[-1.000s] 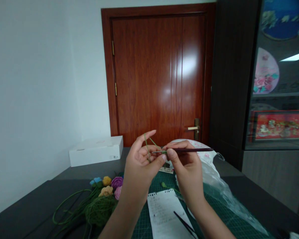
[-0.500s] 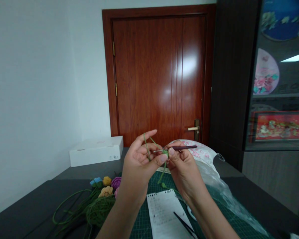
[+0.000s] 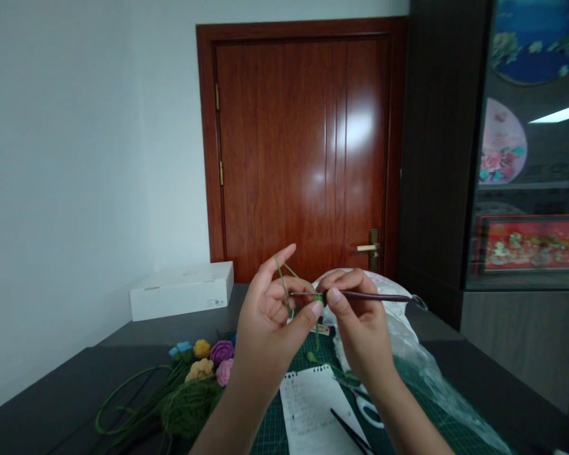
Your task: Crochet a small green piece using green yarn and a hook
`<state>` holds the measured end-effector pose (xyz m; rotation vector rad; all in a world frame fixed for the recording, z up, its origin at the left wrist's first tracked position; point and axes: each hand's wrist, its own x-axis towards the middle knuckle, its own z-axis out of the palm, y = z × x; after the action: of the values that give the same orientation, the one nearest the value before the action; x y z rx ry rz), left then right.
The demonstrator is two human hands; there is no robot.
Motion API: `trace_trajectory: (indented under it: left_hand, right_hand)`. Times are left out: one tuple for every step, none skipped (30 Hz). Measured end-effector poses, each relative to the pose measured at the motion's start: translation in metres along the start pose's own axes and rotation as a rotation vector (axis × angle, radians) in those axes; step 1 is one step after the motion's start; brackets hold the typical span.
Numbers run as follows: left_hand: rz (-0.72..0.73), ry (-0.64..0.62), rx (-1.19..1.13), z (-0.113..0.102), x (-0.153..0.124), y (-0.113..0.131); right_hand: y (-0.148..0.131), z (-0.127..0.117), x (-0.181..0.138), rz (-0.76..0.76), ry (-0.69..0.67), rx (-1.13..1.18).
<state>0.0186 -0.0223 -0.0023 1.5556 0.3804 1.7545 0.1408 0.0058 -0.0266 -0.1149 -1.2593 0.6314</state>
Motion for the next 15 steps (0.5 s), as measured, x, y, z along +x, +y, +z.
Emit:
trace_trajectory:
  left_hand:
    - [0.003,0.005,0.000,0.001,0.000,0.001]
    - [0.003,0.014,-0.001,0.002,0.000,0.002]
    - [0.001,0.025,-0.003,0.003,0.000,0.003]
    - [-0.004,0.037,-0.008,0.004,-0.001,0.004]
    - [-0.012,0.045,-0.016,0.005,-0.002,0.006]
    - [-0.027,0.053,-0.026,0.006,-0.003,0.007]
    - [-0.045,0.058,-0.039,0.007,-0.004,0.008]
    - [-0.068,0.061,-0.052,0.008,-0.005,0.009]
    - [-0.097,0.065,-0.063,0.008,-0.005,0.010]
    - [-0.123,0.065,-0.074,0.007,-0.005,0.011]
    - [-0.140,0.063,-0.085,0.007,-0.004,0.011]
    - [-0.148,0.062,-0.094,0.006,-0.003,0.012]
    - [-0.150,0.061,-0.097,0.006,-0.001,0.012]
    - [-0.150,0.061,-0.090,0.005,0.000,0.011]
    - [-0.142,0.060,-0.078,0.005,0.001,0.011]
  right_hand:
    - [0.000,0.000,0.000,-0.057,0.002,-0.037]
    - [0.000,0.000,-0.001,-0.107,0.009,-0.067]
    - [-0.001,0.001,-0.002,-0.148,0.022,-0.086]
    - [0.000,0.002,-0.003,-0.171,0.037,-0.088]
    - [0.000,0.003,-0.003,-0.170,0.051,-0.070]
    - [0.000,0.004,-0.004,-0.140,0.063,-0.029]
    - [0.000,0.006,-0.005,-0.081,0.070,0.033]
    - [0.000,0.008,-0.006,0.001,0.074,0.108]
    - [0.000,0.010,-0.007,0.094,0.076,0.187]
    - [-0.001,0.012,-0.008,0.185,0.078,0.262]
    - [-0.001,0.014,-0.009,0.264,0.080,0.326]
    - [-0.001,0.015,-0.009,0.325,0.081,0.372]
    - [-0.001,0.016,-0.009,0.362,0.082,0.395]
    - [-0.001,0.017,-0.009,0.373,0.085,0.395]
    - [-0.001,0.016,-0.008,0.357,0.089,0.366]
